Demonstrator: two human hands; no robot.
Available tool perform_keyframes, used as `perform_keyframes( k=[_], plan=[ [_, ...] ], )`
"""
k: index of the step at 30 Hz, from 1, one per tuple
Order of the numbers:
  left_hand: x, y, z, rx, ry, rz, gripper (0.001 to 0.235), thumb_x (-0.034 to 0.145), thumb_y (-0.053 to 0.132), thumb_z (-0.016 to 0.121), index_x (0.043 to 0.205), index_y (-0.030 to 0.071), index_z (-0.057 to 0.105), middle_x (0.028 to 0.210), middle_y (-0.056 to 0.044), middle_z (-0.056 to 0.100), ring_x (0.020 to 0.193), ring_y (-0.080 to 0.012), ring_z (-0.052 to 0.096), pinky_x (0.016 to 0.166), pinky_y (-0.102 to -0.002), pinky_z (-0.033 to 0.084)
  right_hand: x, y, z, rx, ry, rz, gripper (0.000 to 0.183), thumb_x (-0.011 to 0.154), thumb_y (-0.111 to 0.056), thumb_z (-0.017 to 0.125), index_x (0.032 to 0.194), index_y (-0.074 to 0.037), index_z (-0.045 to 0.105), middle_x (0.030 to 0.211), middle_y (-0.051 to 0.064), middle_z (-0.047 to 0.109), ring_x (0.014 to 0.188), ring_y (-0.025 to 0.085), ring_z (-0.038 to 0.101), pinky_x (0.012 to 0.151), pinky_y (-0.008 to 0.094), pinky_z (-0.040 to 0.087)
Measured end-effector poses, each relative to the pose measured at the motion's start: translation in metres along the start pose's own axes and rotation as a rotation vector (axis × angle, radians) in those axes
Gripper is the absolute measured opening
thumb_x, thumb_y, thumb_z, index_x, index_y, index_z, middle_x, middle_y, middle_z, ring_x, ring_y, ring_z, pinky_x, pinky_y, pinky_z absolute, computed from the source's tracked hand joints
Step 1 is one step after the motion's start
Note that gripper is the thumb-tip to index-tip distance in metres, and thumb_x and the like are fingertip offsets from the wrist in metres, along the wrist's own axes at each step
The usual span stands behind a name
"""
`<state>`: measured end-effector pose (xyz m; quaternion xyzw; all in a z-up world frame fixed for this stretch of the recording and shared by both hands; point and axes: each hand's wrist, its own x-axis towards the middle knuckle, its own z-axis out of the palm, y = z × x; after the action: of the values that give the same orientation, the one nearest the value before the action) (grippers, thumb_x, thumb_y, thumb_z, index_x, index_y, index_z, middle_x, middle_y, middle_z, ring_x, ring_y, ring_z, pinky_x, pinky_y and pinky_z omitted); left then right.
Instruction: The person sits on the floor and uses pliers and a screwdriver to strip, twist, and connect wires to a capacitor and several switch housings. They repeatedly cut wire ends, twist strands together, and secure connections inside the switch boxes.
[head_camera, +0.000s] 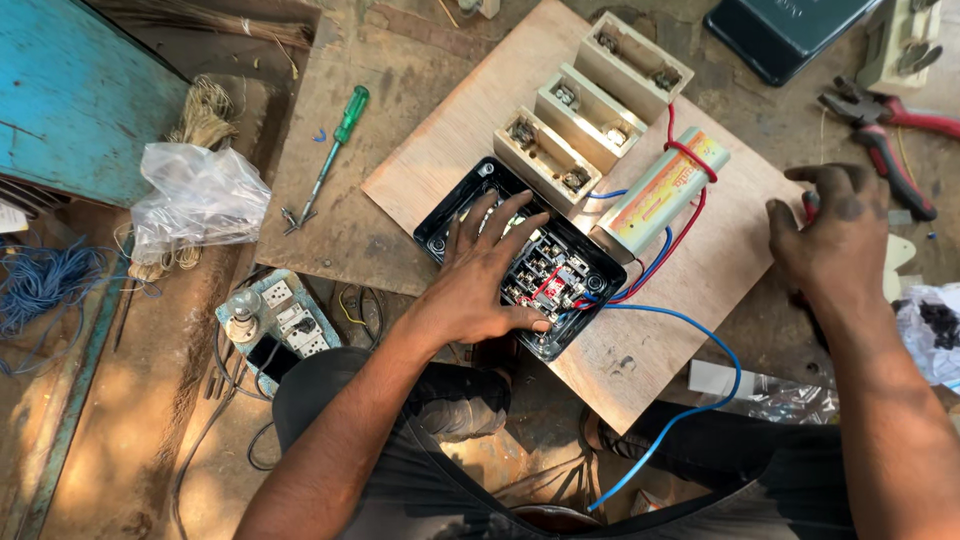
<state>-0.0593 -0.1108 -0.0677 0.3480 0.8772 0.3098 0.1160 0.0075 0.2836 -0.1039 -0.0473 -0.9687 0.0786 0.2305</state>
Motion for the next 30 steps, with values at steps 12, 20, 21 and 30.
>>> perform_keyframes(
  k=[12, 20, 21, 30],
  plan=[
    [-0.003, -0.003, 0.009, 0.017, -0.017, -0.009, 0.117, 0.058, 0.065, 0.09, 0.155, 0.023, 0.041, 0.167, -0.007, 0.026, 0.157, -0.0429, 0.006, 0.119, -0.075, 0.006, -0.076, -0.164, -0.017, 0.431, -0.317, -0.486, 0.058, 0.082, -0.042, 0.075, 0.132, -0.014, 0.065, 0.127, 0.008, 0.067, 0.111, 0.034, 0.062, 0.09, 0.045, 0.05],
    [-0.002, -0.008, 0.01, -0.004, -0.031, -0.014, 0.114, 0.056, 0.065, 0.09, 0.152, 0.023, 0.045, 0.166, -0.007, 0.027, 0.156, -0.043, 0.005, 0.118, -0.075, 0.004, -0.081, -0.154, -0.001, 0.186, -0.375, -0.693, 0.065, 0.076, -0.027, 0.07, 0.138, -0.012, 0.058, 0.142, 0.004, 0.059, 0.119, 0.029, 0.056, 0.094, 0.048, 0.047],
    [-0.002, -0.007, 0.01, -0.005, -0.036, -0.024, 0.114, 0.055, 0.063, 0.09, 0.152, 0.023, 0.045, 0.165, -0.007, 0.028, 0.156, -0.0431, 0.005, 0.118, -0.075, 0.004, -0.084, -0.154, 0.001, 0.2, -0.381, -0.684, 0.064, 0.077, -0.025, 0.069, 0.139, -0.013, 0.058, 0.143, 0.004, 0.058, 0.12, 0.029, 0.056, 0.094, 0.048, 0.047],
    [-0.002, -0.005, 0.001, -0.03, 0.028, 0.064, 0.109, 0.056, 0.057, 0.093, 0.149, 0.02, 0.05, 0.161, -0.009, 0.04, 0.154, -0.0428, 0.018, 0.122, -0.066, 0.017, -0.094, -0.084, -0.058, 0.266, -0.782, -0.031, 0.049, 0.079, -0.027, 0.078, 0.127, -0.027, 0.068, 0.136, -0.002, 0.064, 0.127, 0.024, 0.06, 0.107, 0.037, 0.049]
  ],
)
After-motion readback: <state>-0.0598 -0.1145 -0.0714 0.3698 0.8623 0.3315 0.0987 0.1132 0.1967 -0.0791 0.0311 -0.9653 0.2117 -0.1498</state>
